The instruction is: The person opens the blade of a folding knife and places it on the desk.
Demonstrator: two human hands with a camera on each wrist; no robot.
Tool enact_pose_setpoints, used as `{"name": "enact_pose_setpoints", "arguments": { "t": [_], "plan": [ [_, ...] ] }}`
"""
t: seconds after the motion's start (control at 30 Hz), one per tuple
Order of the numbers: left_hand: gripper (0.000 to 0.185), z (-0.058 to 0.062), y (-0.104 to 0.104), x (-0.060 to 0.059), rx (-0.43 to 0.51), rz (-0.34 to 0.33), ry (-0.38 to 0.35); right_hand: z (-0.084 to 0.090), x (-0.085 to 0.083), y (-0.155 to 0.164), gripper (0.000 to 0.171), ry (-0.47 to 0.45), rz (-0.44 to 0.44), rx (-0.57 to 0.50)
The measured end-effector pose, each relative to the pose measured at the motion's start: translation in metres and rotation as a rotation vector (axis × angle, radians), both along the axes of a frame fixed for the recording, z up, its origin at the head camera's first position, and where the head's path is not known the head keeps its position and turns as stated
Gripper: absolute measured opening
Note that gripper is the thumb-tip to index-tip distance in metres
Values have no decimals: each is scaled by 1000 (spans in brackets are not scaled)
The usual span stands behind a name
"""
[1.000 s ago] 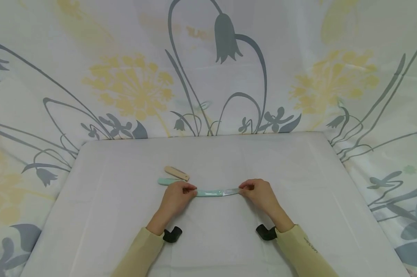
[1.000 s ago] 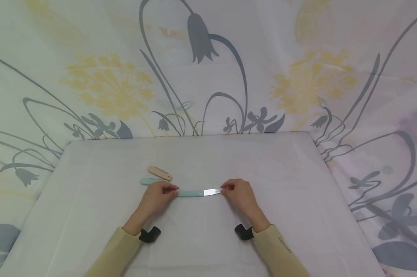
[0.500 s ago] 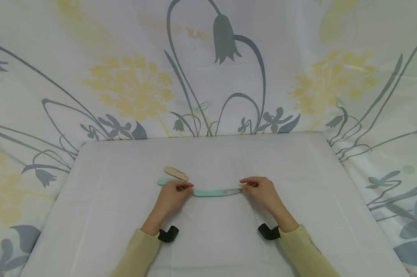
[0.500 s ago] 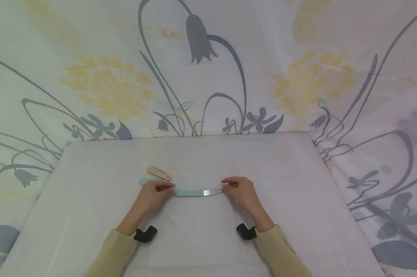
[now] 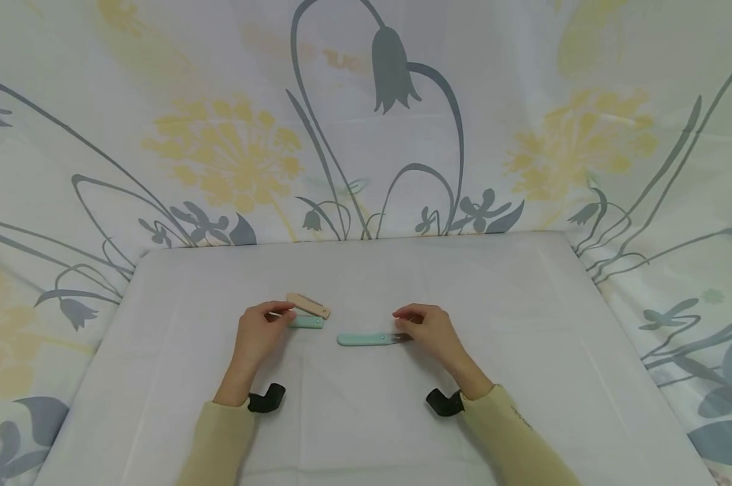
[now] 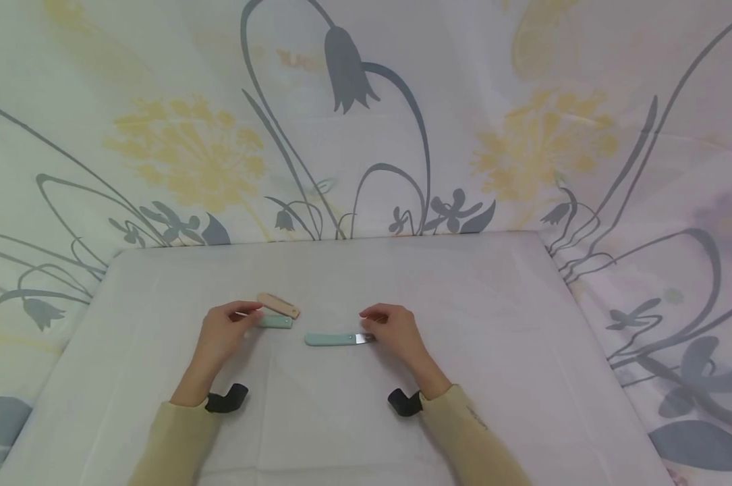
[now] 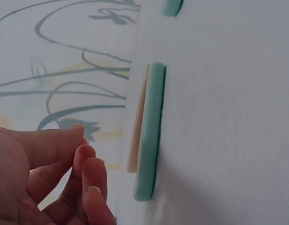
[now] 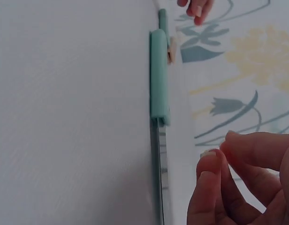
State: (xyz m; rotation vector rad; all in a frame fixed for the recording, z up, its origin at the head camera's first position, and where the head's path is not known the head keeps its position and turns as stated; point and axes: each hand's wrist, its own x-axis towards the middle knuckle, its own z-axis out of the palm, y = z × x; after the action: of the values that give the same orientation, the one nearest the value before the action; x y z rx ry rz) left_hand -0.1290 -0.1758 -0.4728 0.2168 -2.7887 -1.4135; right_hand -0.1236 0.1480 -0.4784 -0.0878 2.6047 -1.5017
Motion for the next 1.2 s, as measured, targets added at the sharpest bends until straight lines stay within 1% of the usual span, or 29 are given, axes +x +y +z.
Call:
{"name": "enact_pose_setpoints", "arguments": {
  "t": [0.17, 0.3, 0.43, 0.57, 0.7, 0.77, 1.0, 1.2],
  "plan": [
    [27, 1, -17, -2, -50, 47, -10, -1, -6, -22, 13, 10, 30, -14],
    [29, 1, -25, -1, -63, 44, -41, -2, -10, -38, 13, 26, 48, -15],
    [31, -2, -26, -1, -64, 37, -64, -6, -12, -52, 14, 20, 64, -29],
    [31, -7, -27, 0, -69, 33, -83, -10, -13, -67, 16, 27, 129, -28],
    [31, -9, -29, 0, -72, 33, -80, -9, -15, -84, 19, 30, 201, -41],
    [31, -9, -29, 0, -72, 34, -78, -9, -15, -91, 21, 19, 221, -52],
    [30, -10, -29, -2, -69, 51, -79, -8, -14, -106, 22, -19, 219, -52],
    [28, -14, -25, -3, -75, 60, -70, -8, -13, -111, 22, -50, 211, -62]
  ]
}}
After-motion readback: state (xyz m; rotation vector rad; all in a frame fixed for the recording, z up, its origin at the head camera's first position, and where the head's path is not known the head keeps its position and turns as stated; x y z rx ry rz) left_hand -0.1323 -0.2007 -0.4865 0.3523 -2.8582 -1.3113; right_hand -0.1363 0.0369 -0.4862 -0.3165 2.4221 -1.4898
